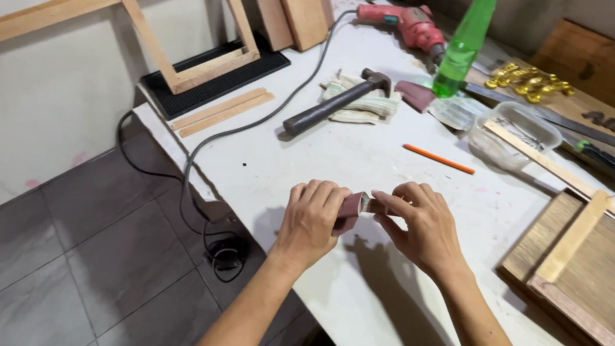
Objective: Sanding and measuring wooden slats to assemble a frame.
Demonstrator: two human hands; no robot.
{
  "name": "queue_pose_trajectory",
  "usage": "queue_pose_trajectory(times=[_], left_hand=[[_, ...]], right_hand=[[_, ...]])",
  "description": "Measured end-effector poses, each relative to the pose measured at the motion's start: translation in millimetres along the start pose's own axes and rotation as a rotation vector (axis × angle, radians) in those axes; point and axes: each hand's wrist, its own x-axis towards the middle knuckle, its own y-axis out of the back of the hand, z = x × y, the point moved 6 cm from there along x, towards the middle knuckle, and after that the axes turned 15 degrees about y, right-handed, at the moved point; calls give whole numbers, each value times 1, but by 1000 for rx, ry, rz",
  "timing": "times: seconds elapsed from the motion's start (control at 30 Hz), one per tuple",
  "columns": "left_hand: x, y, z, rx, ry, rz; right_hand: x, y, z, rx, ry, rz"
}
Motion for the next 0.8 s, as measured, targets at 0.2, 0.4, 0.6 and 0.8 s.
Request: queue_pose_trajectory(times=[0.2,0.4,0.6,0.8], left_hand=[[1,23,-46,71,90,83],[10,41,-93,133,194,123],[21,54,-137,198,284,180],[42,60,-180,263,354,243]], right_hand=[[46,-42,-9,63,98,0],[92,-86,-13,129,177,4],[137,-127,-13,183,243,34],[185,-164,-7,220,286,76]])
